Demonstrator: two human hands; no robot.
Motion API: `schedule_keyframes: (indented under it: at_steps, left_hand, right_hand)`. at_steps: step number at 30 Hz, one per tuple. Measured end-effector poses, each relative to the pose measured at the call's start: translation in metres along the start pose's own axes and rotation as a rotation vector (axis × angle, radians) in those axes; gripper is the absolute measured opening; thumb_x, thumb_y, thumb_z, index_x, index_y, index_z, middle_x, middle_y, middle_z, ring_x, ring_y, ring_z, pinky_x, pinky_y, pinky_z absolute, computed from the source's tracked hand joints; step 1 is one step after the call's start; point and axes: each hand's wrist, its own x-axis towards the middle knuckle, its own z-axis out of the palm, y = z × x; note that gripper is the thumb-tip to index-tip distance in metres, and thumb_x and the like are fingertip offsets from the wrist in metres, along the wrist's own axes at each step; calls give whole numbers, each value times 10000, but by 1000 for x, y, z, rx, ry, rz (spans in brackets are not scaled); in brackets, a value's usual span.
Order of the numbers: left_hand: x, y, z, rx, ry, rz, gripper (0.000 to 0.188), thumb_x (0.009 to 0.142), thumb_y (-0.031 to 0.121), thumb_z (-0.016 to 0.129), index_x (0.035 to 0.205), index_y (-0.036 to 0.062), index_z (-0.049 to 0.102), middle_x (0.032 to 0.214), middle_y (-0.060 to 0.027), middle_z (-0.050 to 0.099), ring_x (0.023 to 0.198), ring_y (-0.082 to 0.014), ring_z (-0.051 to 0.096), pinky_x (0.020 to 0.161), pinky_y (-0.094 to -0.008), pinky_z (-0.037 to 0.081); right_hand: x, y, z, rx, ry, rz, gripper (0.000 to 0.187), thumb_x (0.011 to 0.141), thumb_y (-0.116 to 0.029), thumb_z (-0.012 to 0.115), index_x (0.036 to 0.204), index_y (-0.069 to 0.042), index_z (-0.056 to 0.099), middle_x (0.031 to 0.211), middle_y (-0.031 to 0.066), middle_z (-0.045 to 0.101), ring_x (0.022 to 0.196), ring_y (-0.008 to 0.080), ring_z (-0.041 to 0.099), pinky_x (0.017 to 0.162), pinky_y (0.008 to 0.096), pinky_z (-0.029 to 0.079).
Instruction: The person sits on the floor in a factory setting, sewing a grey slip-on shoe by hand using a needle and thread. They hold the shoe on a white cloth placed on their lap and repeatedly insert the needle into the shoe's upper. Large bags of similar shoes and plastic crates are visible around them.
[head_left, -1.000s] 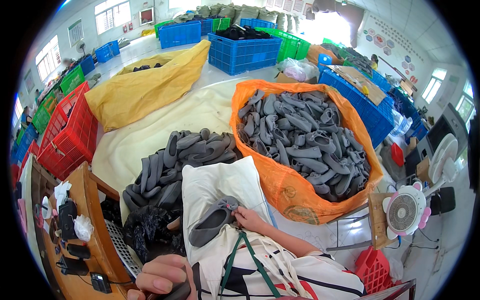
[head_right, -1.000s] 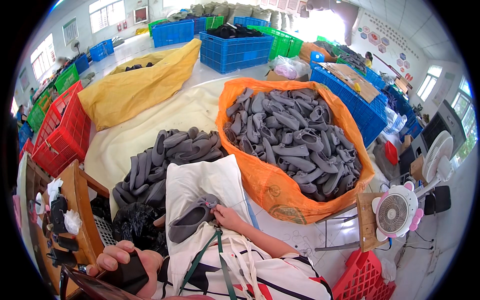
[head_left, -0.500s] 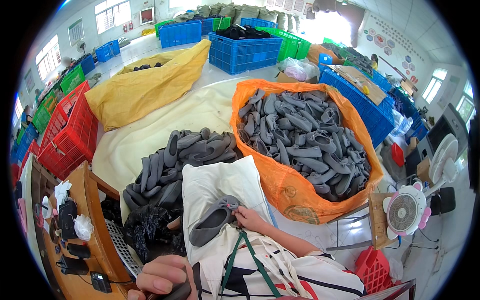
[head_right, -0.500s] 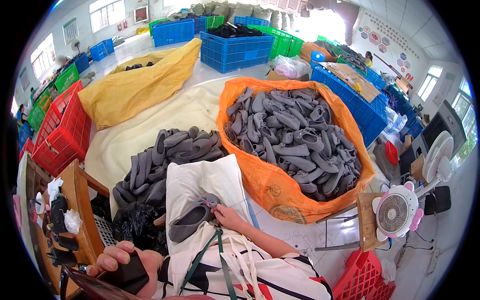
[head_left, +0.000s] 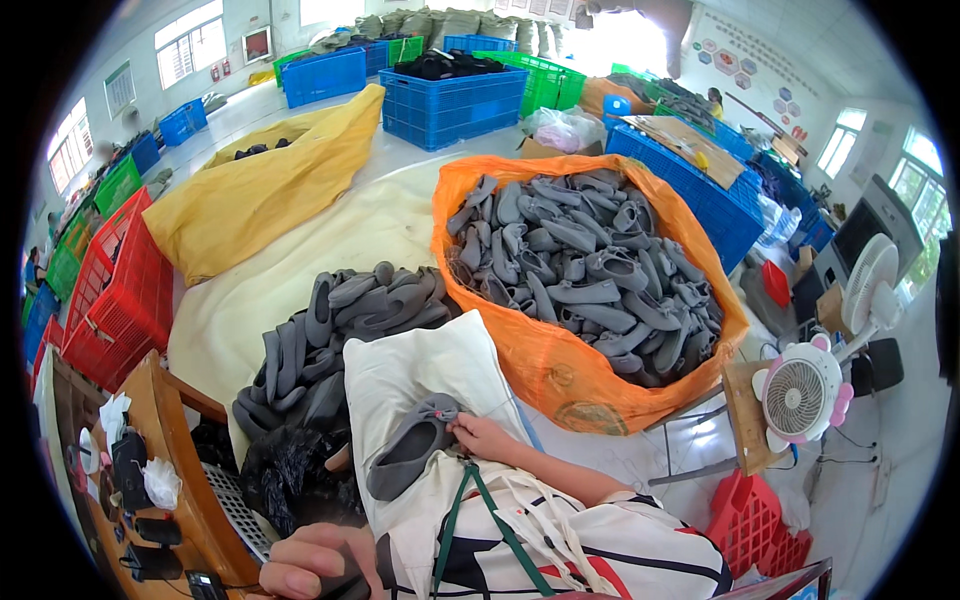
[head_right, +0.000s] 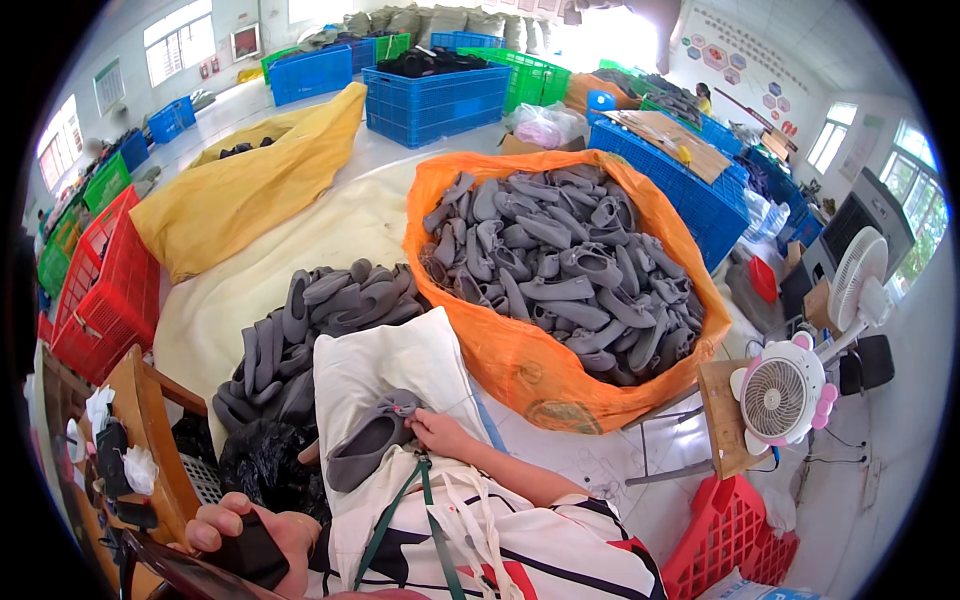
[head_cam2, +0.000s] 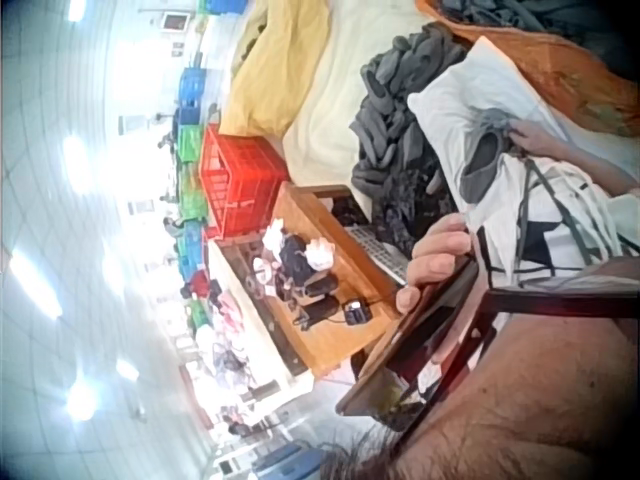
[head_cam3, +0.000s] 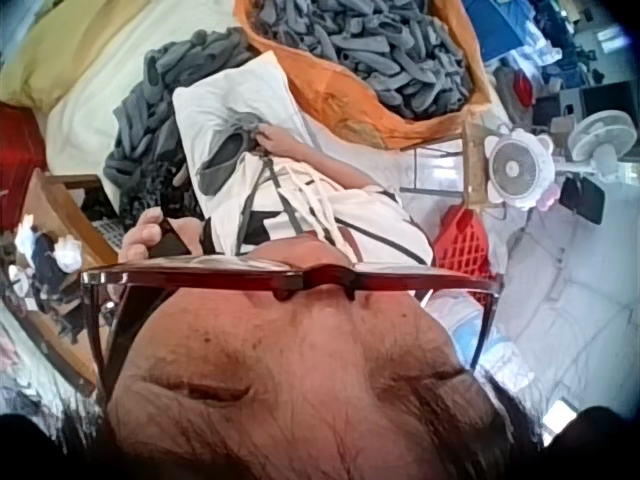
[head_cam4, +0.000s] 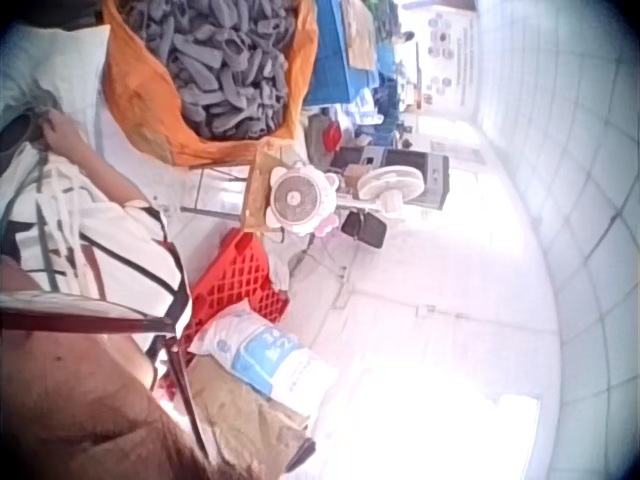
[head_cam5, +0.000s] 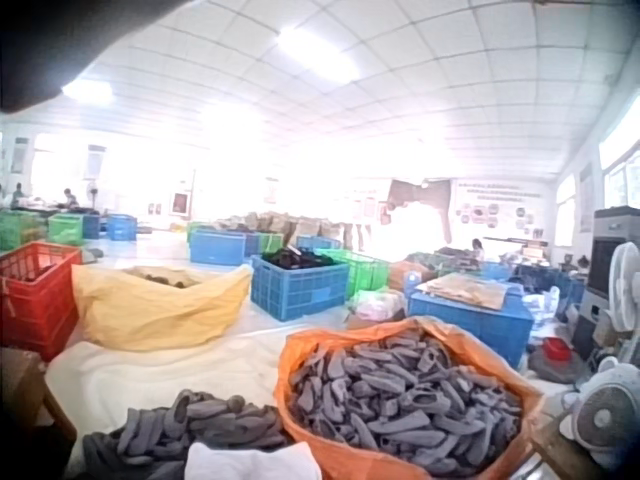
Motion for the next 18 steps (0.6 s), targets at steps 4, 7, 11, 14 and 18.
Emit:
schedule_keyframes:
  at_steps: [4,7,11,14,18]
  left_hand:
    - [-12,-6,-21,195,-133,-2,673,839,145,706,1383,49,321,1117,-30,578,962,-116,625,810,-207,495]
    - [-7,-7,-8,168,-60,56,705,840,151,697,1407,48,292,1102,-23,576,974,-108,615,792,-202,495]
    - [-3,-15,16,55,130,138,762,826,139,696,1432,39,245,1084,-24,574,995,-109,605,789,-198,500]
    - [-6,-14,19,-82,171,103,703,829,145,699,1415,65,318,1119,-25,573,1060,-119,582,867,-213,480]
    - [-22,-3,-31,-288,-199,-279,458,872,213,685,1294,142,522,1222,-15,557,1185,-142,519,1036,-251,370]
  right_hand:
    - [-1,2,-1,-19,11,-6,165,990,-174,473,1047,-51,568,680,55,610,599,149,604,588,300,486]
    - [-1,2,-1,-21,2,-1,166,991,-174,473,1048,-50,567,671,53,609,593,147,604,589,300,488]
    - [-1,1,0,-26,5,10,173,990,-177,477,1056,-49,573,677,56,615,599,147,611,591,300,493]
    - [-2,-3,-1,-25,9,20,178,989,-178,480,1064,-49,578,681,58,620,602,146,616,591,299,494]
    - [-1,0,-2,-18,8,16,185,990,-180,480,1069,-48,582,683,59,621,605,144,618,592,296,496]
